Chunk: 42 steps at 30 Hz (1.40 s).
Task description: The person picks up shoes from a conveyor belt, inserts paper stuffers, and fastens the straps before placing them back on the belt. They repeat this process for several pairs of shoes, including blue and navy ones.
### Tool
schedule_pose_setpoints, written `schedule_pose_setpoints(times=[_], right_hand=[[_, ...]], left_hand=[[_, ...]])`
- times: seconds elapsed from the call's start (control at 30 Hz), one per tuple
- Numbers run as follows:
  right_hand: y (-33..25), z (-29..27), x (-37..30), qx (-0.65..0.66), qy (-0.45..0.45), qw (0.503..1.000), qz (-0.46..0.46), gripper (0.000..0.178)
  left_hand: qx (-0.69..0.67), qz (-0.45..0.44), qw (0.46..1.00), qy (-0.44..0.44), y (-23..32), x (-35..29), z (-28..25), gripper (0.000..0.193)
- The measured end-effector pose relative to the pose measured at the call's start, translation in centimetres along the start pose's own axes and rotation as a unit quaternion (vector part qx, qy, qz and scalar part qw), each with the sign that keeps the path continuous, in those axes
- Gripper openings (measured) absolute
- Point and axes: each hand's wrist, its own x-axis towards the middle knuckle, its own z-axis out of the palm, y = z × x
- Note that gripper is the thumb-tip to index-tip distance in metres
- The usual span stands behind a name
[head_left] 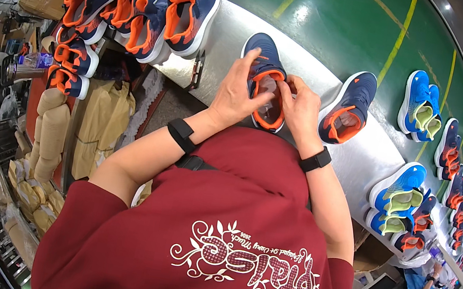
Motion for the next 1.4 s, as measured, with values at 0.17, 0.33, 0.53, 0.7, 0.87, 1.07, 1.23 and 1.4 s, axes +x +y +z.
schedule_pose_setpoints(times=[0.17, 0.33, 0.53, 0.7, 0.87, 1.07, 1.23, 1.4], right_hand=[[-1.9, -1.3, 0.8, -0.012, -0.026, 0.998, 0.061, 0.018], [3.0, -0.7, 1.2, 0.311, -0.007, 0.920, 0.239, 0.021], [2.9, 0.0, 0.8, 0.128, 0.009, 0.976, 0.177, 0.025], [-0.5, -0.9, 0.6, -0.039, 0.028, 0.996, 0.079, 0.023], [2.7, -0.3, 0.8, 0.075, 0.029, 0.988, 0.133, 0.023], [1.6, -0.9, 0.5, 0.076, 0.034, 0.983, 0.162, 0.028], [-0.4, -0.7, 0.2, -0.130, 0.052, 0.989, -0.045, 0.019], [-0.9, -2.5, -0.4, -0.066, -0.051, 0.996, -0.022, 0.024]], left_hand=[[-0.132, -0.173, 0.976, -0.002, -0.9, -0.8, 0.4, 0.058], [0.114, 0.121, 0.983, -0.078, -1.6, -0.7, -1.5, 0.031], [0.162, -0.011, 0.969, -0.187, 2.5, 1.8, -2.6, 0.031], [0.175, 0.187, 0.961, -0.102, 1.2, 3.1, 1.1, 0.016], [0.151, 0.181, 0.959, -0.157, -0.2, 4.8, 1.8, 0.010], [0.180, 0.279, 0.932, -0.144, 0.1, 1.9, 3.0, 0.009], [0.223, 0.297, 0.907, -0.198, 0.5, 0.6, 1.7, 0.025], [0.065, 0.169, 0.971, -0.153, 0.7, -0.7, -1.4, 0.029]])
